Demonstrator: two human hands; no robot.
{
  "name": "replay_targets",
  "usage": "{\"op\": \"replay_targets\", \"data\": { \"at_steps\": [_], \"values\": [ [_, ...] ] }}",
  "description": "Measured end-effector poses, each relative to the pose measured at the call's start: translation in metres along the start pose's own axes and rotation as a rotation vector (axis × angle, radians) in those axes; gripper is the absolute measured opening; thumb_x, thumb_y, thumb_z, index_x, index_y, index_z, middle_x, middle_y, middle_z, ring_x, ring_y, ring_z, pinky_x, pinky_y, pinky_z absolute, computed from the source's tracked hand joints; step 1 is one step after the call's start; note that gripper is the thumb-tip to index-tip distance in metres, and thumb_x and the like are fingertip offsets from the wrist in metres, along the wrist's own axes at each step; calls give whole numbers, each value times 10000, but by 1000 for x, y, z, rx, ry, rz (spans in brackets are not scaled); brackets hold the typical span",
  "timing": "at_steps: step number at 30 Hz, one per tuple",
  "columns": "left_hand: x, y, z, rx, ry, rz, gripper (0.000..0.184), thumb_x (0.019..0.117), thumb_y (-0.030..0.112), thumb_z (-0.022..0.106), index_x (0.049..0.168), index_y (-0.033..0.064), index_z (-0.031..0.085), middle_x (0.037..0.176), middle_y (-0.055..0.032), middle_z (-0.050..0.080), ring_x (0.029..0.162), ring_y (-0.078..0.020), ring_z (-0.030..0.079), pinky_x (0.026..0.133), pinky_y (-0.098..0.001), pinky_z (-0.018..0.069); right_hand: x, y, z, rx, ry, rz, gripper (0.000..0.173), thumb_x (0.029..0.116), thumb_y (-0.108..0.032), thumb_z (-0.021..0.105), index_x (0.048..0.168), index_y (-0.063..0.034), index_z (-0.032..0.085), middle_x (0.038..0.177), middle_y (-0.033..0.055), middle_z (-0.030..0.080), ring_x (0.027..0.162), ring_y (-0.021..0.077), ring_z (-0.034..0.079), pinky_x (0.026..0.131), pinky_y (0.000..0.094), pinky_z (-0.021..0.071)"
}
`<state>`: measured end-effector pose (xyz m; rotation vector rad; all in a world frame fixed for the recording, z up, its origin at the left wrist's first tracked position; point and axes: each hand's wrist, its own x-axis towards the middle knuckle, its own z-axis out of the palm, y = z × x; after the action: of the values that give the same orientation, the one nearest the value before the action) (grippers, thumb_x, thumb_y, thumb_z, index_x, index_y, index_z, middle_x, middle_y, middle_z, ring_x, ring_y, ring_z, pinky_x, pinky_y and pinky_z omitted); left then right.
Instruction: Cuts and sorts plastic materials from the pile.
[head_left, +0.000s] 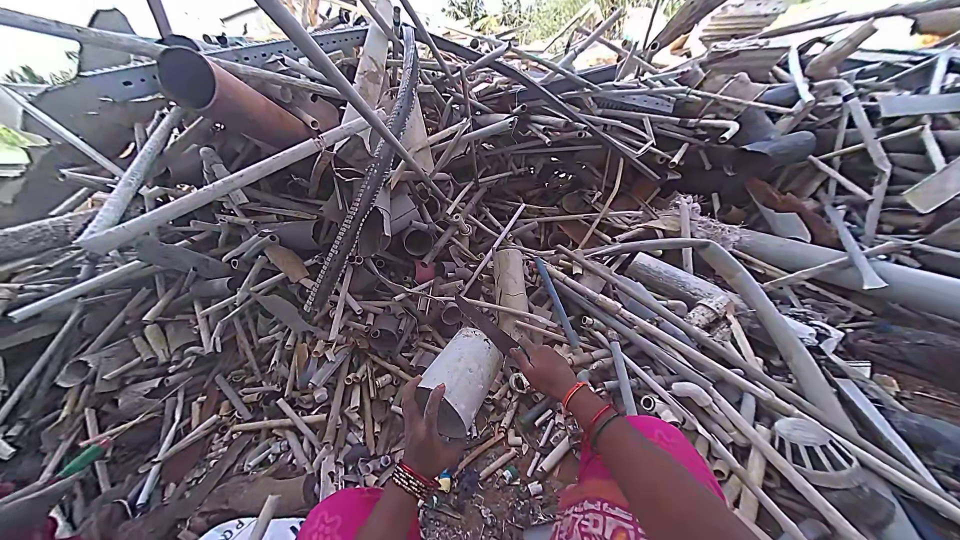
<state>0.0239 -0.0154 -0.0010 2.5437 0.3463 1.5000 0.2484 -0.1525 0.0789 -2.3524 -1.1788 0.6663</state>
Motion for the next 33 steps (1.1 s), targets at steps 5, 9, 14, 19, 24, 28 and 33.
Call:
{"op": "replay_targets", "data": {
  "at_steps": [5,9,14,19,24,28,33],
  "values": [
    [-4,-5,-8,4,-23,-7,932,610,487,805,1437,216,471,1416,-354,432,1333,-417,482,1079,-462,447,4,-6,0,-51,-38,-24,519,1132,-408,298,1386,-23,535,1169,264,657,1144,423,641,945,609,475],
    [-6,-9,-14,21,-41,-44,967,574,479,825,1432,183,490,1406,-384,427,1320,-467,478,1077,-503,446,7,-15,2,-31,-110,-95,544,1134,-402,301,1410,2,537,1239,279,641,1193,428,619,996,624,450],
    [-11,-12,-19,52,-50,-55,972,547,436,833,1422,152,521,1396,-415,428,1289,-531,487,1046,-559,459,19,-24,12,-64,-91,-45,547,1133,-417,290,1445,-26,512,1256,274,642,1211,435,617,994,624,456],
    [-17,-17,-36,103,-53,-106,995,501,413,853,1398,93,563,1397,-446,417,1267,-581,484,1031,-586,463,31,-40,27,-47,-130,-102,548,1136,-398,289,1450,-6,507,1284,283,631,1234,434,606,1021,620,445],
    [-12,-17,-61,147,-21,-341,1054,412,265,887,1340,-111,557,1411,-505,363,1258,-689,420,1019,-683,428,27,-78,48,25,-242,-316,528,1137,-353,315,1424,39,522,1237,309,633,1187,444,612,1018,614,434],
    [0,-8,-87,99,-56,-841,1230,439,175,954,1497,-91,385,1528,-427,272,1401,-580,323,1132,-598,348,30,-109,71,-205,-207,-187,536,1129,-428,300,1462,-49,479,1226,270,660,1188,437,640,970,605,489],
    [6,-26,-106,-112,148,-1245,1239,613,10,928,1586,-44,163,1580,-354,261,1458,-422,333,1183,-484,322,13,-141,107,-241,-197,-466,469,1119,-379,383,1392,-22,518,1111,280,677,1052,465,682,872,611,519]
  ]
}}
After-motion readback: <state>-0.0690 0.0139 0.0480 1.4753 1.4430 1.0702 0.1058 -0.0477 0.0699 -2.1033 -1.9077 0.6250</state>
